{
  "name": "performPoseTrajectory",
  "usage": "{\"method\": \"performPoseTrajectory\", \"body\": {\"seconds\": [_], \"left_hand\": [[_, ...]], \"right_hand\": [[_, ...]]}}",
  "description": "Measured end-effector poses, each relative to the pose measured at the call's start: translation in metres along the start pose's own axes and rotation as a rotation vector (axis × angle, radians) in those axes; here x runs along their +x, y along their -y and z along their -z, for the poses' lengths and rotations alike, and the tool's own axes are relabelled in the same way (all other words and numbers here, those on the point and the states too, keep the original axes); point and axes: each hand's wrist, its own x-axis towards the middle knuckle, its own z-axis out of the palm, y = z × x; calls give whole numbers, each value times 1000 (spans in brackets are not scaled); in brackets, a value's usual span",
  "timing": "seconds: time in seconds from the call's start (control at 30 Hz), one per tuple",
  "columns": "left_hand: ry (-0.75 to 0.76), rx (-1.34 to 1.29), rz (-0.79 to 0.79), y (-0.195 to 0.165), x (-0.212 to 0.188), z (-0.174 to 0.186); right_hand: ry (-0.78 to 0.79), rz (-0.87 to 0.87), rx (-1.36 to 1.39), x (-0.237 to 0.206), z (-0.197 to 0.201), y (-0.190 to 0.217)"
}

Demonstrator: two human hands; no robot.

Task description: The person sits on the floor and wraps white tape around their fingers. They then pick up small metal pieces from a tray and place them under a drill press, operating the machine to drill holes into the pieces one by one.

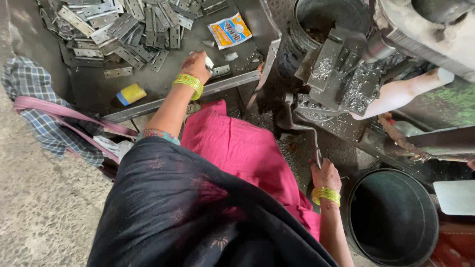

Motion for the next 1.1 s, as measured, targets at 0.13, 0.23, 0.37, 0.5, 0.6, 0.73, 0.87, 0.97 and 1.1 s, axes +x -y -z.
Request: {"method": "performPoseTrajectory", "body": {"seconds": [0.13,0.23,0.37,0.5,0.6,0.73,0.87,0.97,1.1], "left_hand": [[-16,-38,94,-7,-7,16],[-164,107,102,-17,0,50],[48,-477,146,-92,6,59],[94,-697,-42,-234,15,7],[-45,-714,-113,-322,15,-31],[-89,-387,-287,-352,-2,-50],[30,-53,-358,-340,-30,-52],[68,126,-500,-343,-30,-56],[65,-53,-408,-352,-23,-58]], "right_hand": [[-27,36,40,-6,1,0],[6,8,78,-6,5,3],[25,-69,87,-5,7,9],[-5,-13,129,-7,5,5],[-57,57,154,-11,3,-3],[-84,60,128,-12,-1,-4],[-50,17,137,-10,1,1],[-31,7,129,-11,9,6],[-3,13,109,-17,28,12]]}}
